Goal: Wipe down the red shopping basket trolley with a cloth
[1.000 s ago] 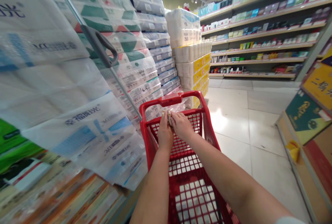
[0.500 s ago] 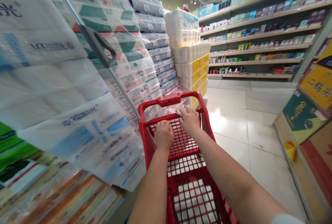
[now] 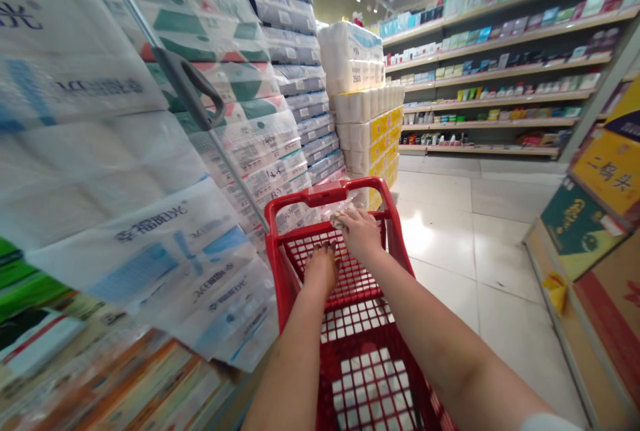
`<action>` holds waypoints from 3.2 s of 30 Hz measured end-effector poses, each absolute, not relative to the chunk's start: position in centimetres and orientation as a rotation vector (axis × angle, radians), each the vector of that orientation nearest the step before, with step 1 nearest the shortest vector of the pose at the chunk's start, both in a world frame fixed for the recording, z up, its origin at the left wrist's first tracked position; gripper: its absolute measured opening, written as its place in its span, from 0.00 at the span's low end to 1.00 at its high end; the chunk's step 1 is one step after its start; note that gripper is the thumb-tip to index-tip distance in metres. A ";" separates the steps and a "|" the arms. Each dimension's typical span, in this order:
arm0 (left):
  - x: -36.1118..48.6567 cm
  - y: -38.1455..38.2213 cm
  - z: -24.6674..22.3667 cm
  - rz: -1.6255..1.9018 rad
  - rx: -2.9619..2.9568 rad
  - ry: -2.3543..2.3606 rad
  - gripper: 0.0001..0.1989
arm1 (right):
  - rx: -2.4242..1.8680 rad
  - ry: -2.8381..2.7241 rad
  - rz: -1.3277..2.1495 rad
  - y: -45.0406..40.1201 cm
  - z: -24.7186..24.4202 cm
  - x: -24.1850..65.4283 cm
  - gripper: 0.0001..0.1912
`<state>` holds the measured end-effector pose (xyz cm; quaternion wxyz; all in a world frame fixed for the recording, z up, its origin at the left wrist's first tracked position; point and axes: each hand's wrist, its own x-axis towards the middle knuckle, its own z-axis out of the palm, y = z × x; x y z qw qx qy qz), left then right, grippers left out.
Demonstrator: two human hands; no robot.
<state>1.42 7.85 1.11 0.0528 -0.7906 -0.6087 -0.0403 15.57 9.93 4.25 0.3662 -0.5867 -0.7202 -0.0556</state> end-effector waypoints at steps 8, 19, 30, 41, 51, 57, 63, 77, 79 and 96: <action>1.9 7.6 2.9 -0.121 -2.356 -1.893 0.17 | -1.596 -1.773 -0.139 10.4 4.5 16.8 0.14; 2.6 6.4 5.1 -0.159 -2.236 -1.952 0.24 | -1.465 -1.832 -0.073 10.7 4.6 17.3 0.15; 2.8 6.5 6.0 -0.175 -2.178 -1.944 0.25 | -1.419 -1.876 -0.081 10.1 4.8 16.7 0.17; 2.0 6.6 5.8 -0.235 -2.237 -1.916 0.25 | -1.300 -1.953 -0.036 10.0 4.2 15.3 0.18; 1.5 6.7 5.5 -0.263 -2.263 -1.889 0.24 | -1.426 -1.897 -0.086 10.1 4.6 16.3 0.16; 1.4 6.8 5.6 -0.230 -2.288 -1.914 0.24 | -1.702 -1.676 -0.090 10.4 5.1 17.8 0.14; 1.4 6.9 5.6 -0.227 -2.282 -1.875 0.25 | -1.747 -1.526 -0.124 10.6 4.9 17.9 0.17; 1.3 7.1 5.8 -0.207 -2.292 -1.805 0.24 | -1.391 -2.093 0.232 9.6 5.5 16.0 0.07; 1.2 7.1 6.1 -0.202 -2.301 -1.787 0.24 | -1.466 -2.091 0.212 9.4 5.9 16.2 0.05; 1.9 3.7 6.3 -0.270 -2.360 -1.847 0.19 | -1.636 -2.334 -0.182 8.1 6.2 15.2 0.13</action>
